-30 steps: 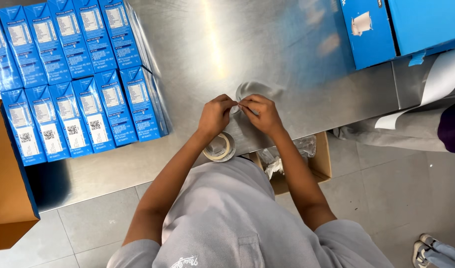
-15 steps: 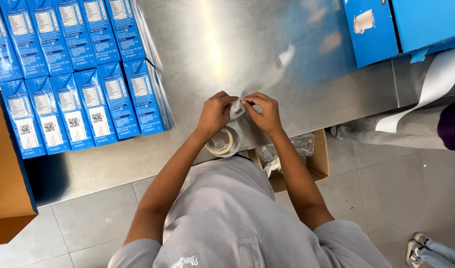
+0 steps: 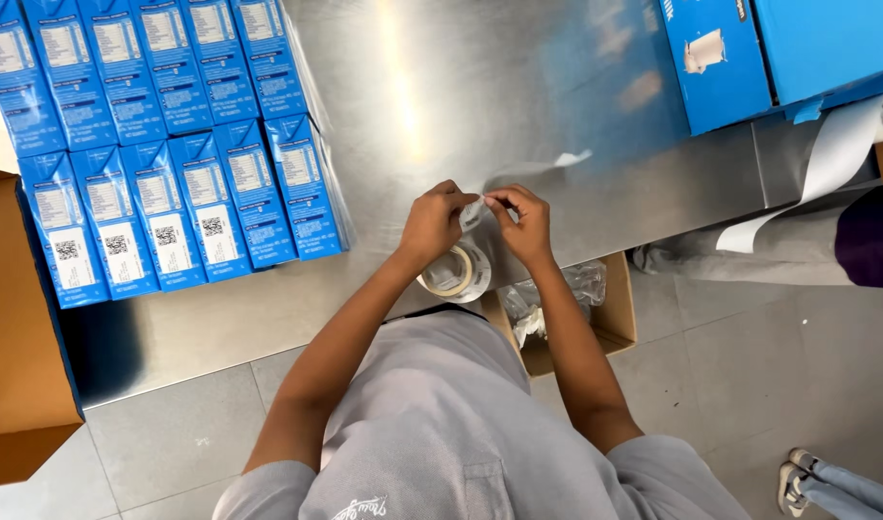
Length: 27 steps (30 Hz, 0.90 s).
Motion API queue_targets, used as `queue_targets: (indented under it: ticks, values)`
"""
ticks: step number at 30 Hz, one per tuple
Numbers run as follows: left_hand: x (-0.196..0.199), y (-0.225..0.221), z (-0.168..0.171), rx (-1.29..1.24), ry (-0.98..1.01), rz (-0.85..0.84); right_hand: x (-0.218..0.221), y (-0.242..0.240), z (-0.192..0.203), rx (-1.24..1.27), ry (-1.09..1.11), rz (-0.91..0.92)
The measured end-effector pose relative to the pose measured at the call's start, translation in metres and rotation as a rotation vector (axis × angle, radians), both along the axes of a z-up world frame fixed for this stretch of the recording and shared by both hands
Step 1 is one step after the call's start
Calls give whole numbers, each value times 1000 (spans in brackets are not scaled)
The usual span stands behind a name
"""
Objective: The person takes blue milk cartons out of a cardboard box and arranges them in rows on a stainless steel table. They then peel white QR-code labels from a backing strip and press a label onto the back of each carton, working through the cartons one at a time.
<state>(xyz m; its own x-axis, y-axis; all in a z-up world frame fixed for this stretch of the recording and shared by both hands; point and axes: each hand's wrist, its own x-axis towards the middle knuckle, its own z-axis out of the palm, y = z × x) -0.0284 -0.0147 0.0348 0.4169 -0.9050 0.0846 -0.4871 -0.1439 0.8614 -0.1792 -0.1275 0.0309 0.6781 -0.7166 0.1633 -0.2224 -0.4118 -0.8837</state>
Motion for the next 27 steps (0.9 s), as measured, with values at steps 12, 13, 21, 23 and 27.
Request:
queue_targets:
  ticks: [12,13,21,23,27]
  values:
    - [23,-3,-23,60,265,262,-45,-16,2,741,-605,-762]
    - [24,6,-4,55,267,275,-28,0,24,741,-600,-749]
    - [62,106,55,-143,885,368,89,111,112,-707,-35,264]
    - [71,133,34,-162,824,443,104,123,108,-728,-42,359]
    - [81,175,29,-258,953,670,124,147,92,-593,-28,506]
